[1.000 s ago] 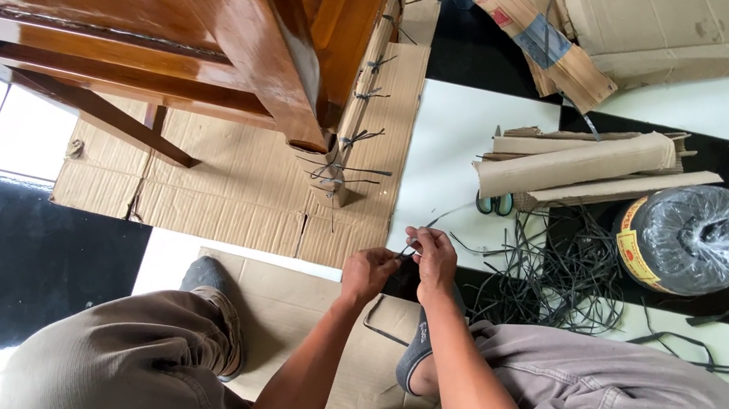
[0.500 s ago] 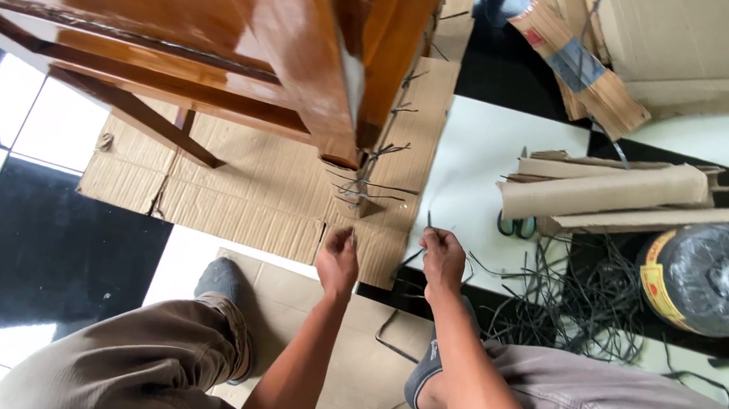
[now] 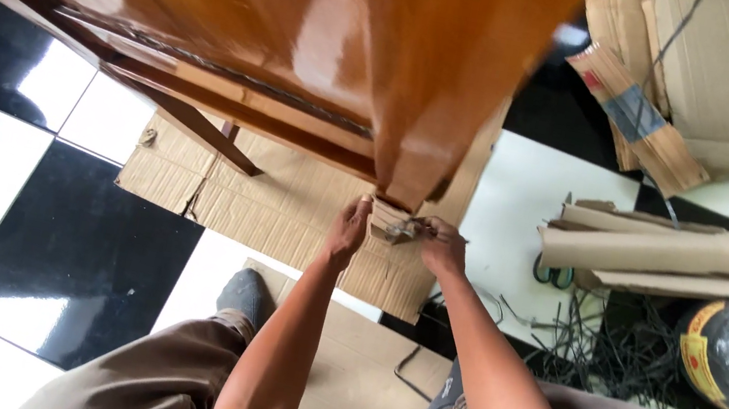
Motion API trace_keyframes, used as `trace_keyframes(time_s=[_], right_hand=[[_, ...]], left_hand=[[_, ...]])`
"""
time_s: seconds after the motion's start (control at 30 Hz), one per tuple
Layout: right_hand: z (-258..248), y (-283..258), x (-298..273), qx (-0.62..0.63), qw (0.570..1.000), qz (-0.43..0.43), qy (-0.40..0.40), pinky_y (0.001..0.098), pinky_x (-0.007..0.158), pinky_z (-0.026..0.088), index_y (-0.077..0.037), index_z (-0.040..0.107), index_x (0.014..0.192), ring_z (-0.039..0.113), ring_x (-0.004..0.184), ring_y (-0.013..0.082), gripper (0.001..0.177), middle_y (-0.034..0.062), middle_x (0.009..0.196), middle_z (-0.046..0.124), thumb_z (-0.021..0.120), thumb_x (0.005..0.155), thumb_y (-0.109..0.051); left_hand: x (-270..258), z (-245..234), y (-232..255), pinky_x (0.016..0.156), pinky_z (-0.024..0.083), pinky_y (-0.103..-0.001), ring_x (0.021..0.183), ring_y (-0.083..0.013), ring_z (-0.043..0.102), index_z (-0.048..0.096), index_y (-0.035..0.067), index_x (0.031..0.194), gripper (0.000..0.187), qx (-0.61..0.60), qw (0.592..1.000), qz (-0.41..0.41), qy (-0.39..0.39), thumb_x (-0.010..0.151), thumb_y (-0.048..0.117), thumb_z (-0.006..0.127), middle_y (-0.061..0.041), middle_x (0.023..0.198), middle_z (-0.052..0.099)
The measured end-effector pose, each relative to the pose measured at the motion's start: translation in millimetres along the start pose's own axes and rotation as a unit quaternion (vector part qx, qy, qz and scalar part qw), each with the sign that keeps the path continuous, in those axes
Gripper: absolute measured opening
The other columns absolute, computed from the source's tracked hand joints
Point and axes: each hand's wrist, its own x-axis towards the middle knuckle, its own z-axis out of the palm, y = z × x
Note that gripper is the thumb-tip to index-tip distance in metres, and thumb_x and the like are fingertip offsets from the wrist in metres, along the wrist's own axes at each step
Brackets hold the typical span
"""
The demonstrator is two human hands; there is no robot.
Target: Wrapping a wooden chair leg with cardboard and securing it with a wire tie
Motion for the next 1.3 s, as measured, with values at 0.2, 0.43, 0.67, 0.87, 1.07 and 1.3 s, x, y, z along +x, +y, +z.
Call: trace_keyframes(time_s=[0.2,0.43,0.67,0.87,1.07,1.3], right_hand=[[-6.9,-58.9,-21.1,0.267,0.961,0.074,0.000,0.0338,0.105,0.046,-0.005,0.071,0.101,0.061,0.110,0.0247,0.032,0.0138,0.101,0.072,0.062,0.084,-0.031],[40.0,32.7,44.3,-0.062,0.998,-0.030,0.011,0.0464,0.099,0.055,-0.010,0.078,0.099,0.071,0.110,0.0371,0.021,0.0136,0.091,0.077,0.067,0.091,-0.026],[26.5,44.1,1.8,0.056,0.996,0.063,-0.001,0.0347,0.084,0.060,-0.026,0.079,0.106,0.077,0.084,0.0188,0.030,-0.0018,0.083,0.078,0.074,0.083,-0.045],[26.0,34.4,-36.9,0.115,0.988,0.097,0.034,0.0285,0.075,0.059,-0.026,0.079,0.110,0.076,0.071,0.0116,0.030,-0.0038,0.081,0.080,0.076,0.084,-0.040],[15.0,15.4,-78.8,-0.026,0.998,-0.028,0.048,0.0464,0.085,0.060,-0.021,0.077,0.107,0.077,0.087,0.0287,0.023,0.0042,0.088,0.080,0.062,0.096,-0.034],[14.5,5.9,-101.0,-0.179,0.975,-0.133,0.002,0.0521,0.088,0.059,-0.028,0.067,0.110,0.074,0.100,0.0371,0.024,0.0116,0.098,0.078,0.045,0.105,-0.037]], left_hand=[[57.7,-3.7,-80.6,0.091,0.049,-0.045,0.096,-0.0258,0.061,0.079,0.008,0.099,0.045,0.002,0.998,0.008,-0.065,0.103,0.043,0.050,-0.011,0.091,0.071],[33.5,-16.6,-54.8,0.085,0.055,-0.043,0.101,-0.0318,0.073,0.081,0.020,0.108,0.028,0.203,0.979,0.015,-0.011,0.096,0.034,0.061,-0.010,0.095,0.078],[-2.8,-26.2,-71.3,0.087,0.056,-0.050,0.099,-0.0363,0.072,0.082,0.026,0.097,0.018,0.312,0.945,-0.068,0.069,0.085,0.035,0.072,-0.004,0.093,0.079],[-35.9,-8.8,-82.0,0.099,0.053,-0.047,0.109,-0.0343,0.065,0.083,0.034,0.094,0.017,0.321,0.939,-0.069,0.101,0.080,0.041,0.077,-0.002,0.107,0.069],[-41.6,8.2,-99.1,0.106,0.047,-0.047,0.112,-0.0282,0.063,0.081,0.038,0.096,0.019,0.325,0.934,-0.103,0.108,0.081,0.048,0.074,0.004,0.104,0.068],[-36.1,26.5,-117.6,0.094,0.052,-0.048,0.105,-0.0347,0.070,0.082,0.025,0.096,0.024,0.171,0.971,-0.151,0.069,0.081,0.042,0.072,-0.005,0.086,0.079]])
